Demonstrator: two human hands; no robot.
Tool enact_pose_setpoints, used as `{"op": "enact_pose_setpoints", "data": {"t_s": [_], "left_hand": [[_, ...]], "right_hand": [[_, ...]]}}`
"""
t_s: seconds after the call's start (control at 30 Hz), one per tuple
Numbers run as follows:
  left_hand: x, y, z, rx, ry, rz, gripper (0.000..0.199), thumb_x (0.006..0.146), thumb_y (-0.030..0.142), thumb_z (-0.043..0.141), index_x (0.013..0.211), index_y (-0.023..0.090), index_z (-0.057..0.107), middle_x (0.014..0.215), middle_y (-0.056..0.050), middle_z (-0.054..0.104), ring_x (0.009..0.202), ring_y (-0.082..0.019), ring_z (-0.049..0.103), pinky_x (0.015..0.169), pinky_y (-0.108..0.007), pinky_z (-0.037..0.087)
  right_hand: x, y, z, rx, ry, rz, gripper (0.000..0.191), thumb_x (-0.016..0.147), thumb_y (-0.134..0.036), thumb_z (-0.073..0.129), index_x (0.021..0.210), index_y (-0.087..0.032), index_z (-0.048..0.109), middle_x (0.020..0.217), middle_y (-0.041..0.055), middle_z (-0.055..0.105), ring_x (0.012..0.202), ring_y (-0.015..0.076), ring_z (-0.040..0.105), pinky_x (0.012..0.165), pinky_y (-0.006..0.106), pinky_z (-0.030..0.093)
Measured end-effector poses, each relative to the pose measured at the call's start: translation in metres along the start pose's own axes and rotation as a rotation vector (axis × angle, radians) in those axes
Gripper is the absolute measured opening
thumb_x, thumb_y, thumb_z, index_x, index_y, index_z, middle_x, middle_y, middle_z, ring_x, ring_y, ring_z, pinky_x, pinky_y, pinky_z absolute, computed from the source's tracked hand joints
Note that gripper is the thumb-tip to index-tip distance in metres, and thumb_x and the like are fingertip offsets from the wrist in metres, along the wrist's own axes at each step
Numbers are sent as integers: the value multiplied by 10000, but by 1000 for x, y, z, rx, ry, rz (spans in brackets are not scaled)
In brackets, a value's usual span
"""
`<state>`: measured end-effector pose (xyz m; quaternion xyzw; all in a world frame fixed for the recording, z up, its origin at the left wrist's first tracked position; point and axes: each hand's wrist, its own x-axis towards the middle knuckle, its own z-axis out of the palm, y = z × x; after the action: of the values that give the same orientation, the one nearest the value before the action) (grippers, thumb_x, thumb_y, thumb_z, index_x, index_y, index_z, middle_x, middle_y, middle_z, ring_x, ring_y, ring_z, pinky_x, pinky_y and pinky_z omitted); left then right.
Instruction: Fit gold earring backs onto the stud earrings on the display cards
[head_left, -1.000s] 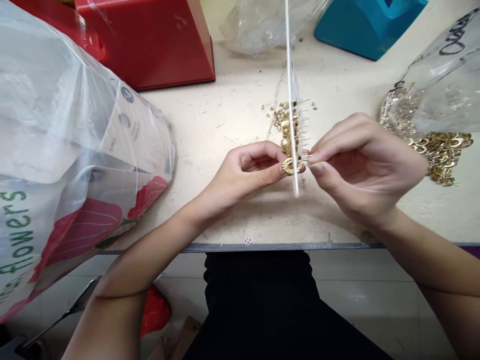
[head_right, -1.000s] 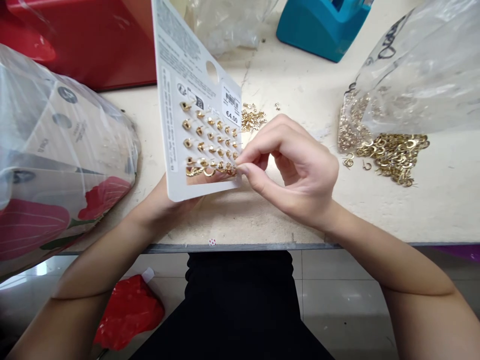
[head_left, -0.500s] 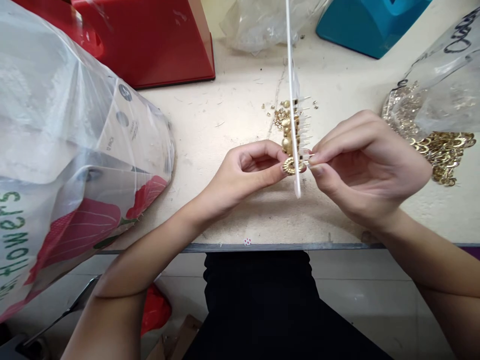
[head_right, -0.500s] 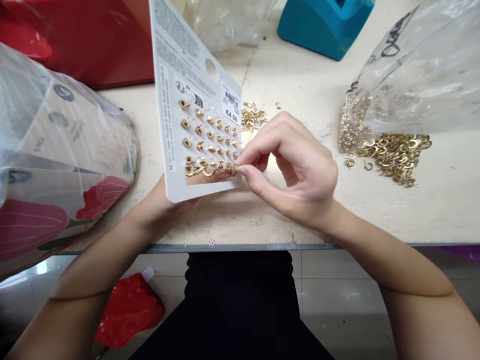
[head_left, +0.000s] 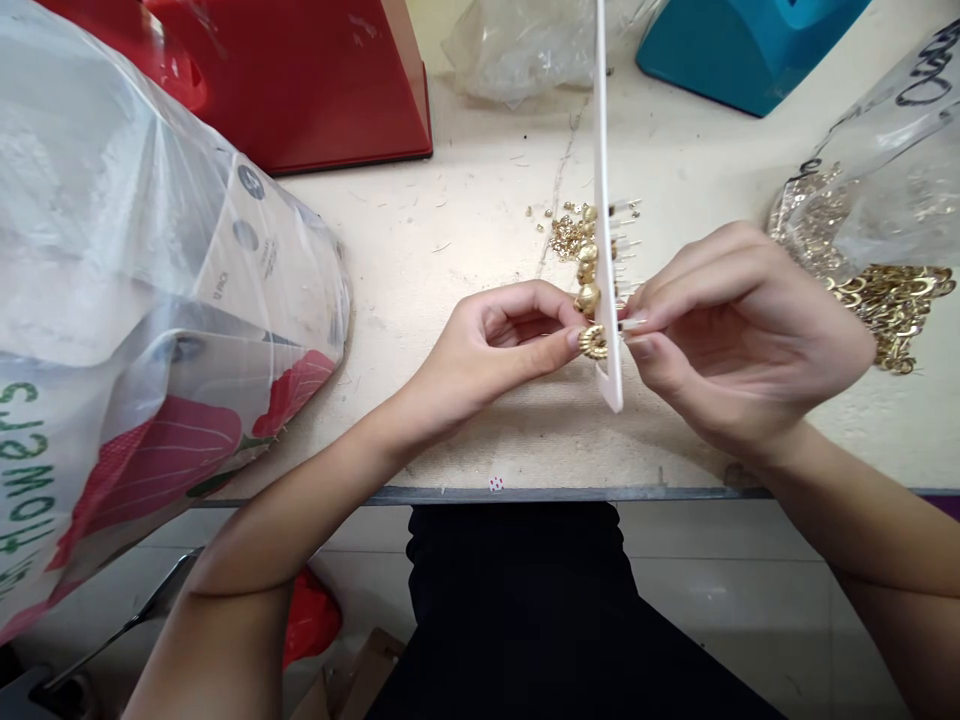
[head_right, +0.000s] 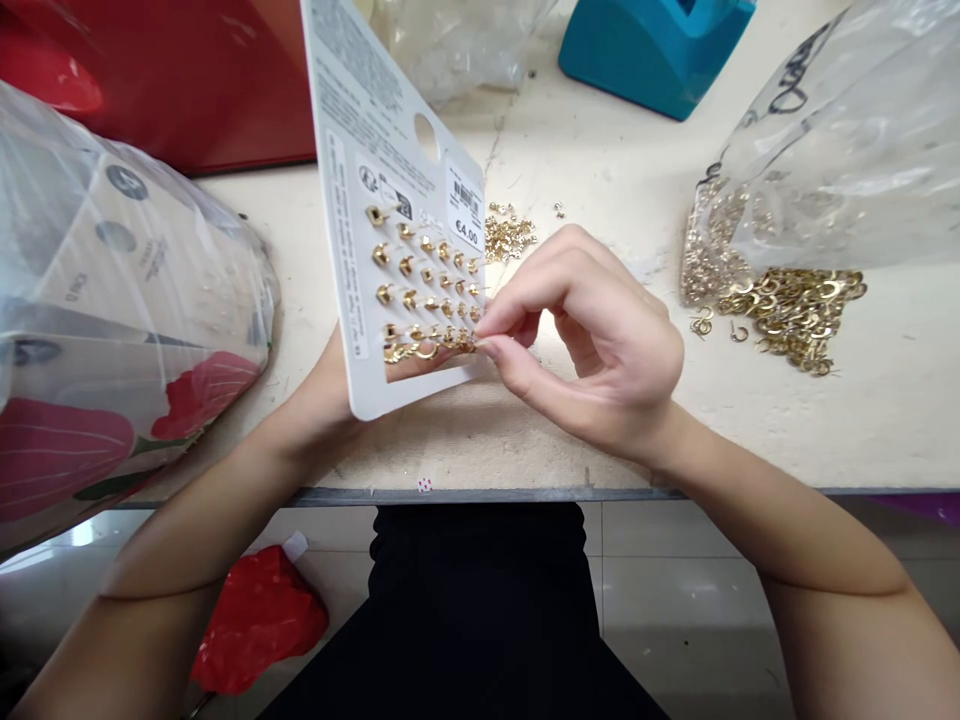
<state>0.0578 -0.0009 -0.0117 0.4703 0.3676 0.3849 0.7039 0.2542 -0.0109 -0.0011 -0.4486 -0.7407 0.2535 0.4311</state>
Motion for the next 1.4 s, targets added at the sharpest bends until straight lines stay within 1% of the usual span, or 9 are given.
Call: {"op": "enact_pose_setpoints", "data": {"t_s": [0.13, 0.27, 0.33, 0.47, 0.6, 0.67, 0.9, 1.13, 1.4], "left_hand": [[0, 0, -1, -25, -8, 6, 115, 819, 301, 751, 842, 193, 720, 921, -8, 723, 932, -171, 702, 921, -326, 588], [0, 3, -1, -11, -7, -12, 110, 803, 270, 762, 836, 175, 717, 900, -2, 723, 909, -159, 702, 898, -302, 597], [-1, 4, 0, -18, 0, -16, 94, 802, 248, 760, 834, 171, 716, 890, 3, 723, 899, -144, 702, 891, -274, 596], [0, 3, 0, -31, -12, 2, 89, 802, 237, 762, 841, 168, 720, 893, 3, 736, 892, -139, 714, 881, -257, 607], [2, -1, -1, 7, -17, 42, 78, 790, 202, 774, 836, 162, 725, 951, -10, 756, 1013, -177, 723, 965, -304, 610], [2, -1, -2, 25, -3, 51, 81, 791, 208, 776, 839, 164, 728, 951, -12, 757, 1028, -185, 721, 978, -319, 608], [0, 5, -1, 15, 1, -26, 140, 783, 266, 786, 844, 158, 721, 915, -17, 735, 931, -175, 714, 936, -320, 608], [3, 2, -2, 48, -32, 7, 122, 812, 225, 751, 881, 132, 713, 941, -35, 726, 923, -159, 702, 901, -286, 606], [4, 1, -3, 16, -68, 31, 90, 838, 152, 708, 901, 89, 694, 913, -32, 702, 881, -91, 662, 868, -224, 583]], "right_hand": [[3, 1, 2, -5, 0, -17, 32, 908, -319, 654, 896, -290, 650, 835, 70, 671, 783, 233, 630, 639, 413, 542], [13, 14, 13, 137, 116, -333, 103, 850, -344, 750, 878, -268, 686, 707, 30, 650, 630, 186, 593, 455, 342, 465], [17, 20, 17, 191, 136, -438, 123, 826, -337, 783, 877, -256, 706, 682, 22, 649, 591, 170, 591, 406, 320, 429], [17, 21, 18, 225, 128, -394, 147, 786, -295, 823, 881, -248, 720, 694, 24, 668, 585, 167, 620, 412, 313, 446], [10, 15, 13, 221, 40, -176, 117, 743, -243, 826, 773, -268, 715, 663, 19, 670, 603, 183, 637, 471, 341, 493], [9, 13, 12, 208, 11, -133, 117, 729, -214, 816, 734, -257, 708, 670, 29, 674, 619, 190, 647, 499, 352, 508], [13, 16, 13, 202, 118, -299, 169, 716, -105, 798, 810, -206, 701, 706, 36, 667, 586, 163, 625, 464, 313, 469], [12, 14, 11, 164, 84, -252, 107, 781, -130, 755, 822, -211, 697, 722, 46, 681, 602, 171, 640, 476, 316, 500], [12, 15, 11, 183, 64, -252, 119, 756, -125, 770, 812, -205, 702, 708, 50, 675, 601, 182, 645, 478, 330, 504]]}}
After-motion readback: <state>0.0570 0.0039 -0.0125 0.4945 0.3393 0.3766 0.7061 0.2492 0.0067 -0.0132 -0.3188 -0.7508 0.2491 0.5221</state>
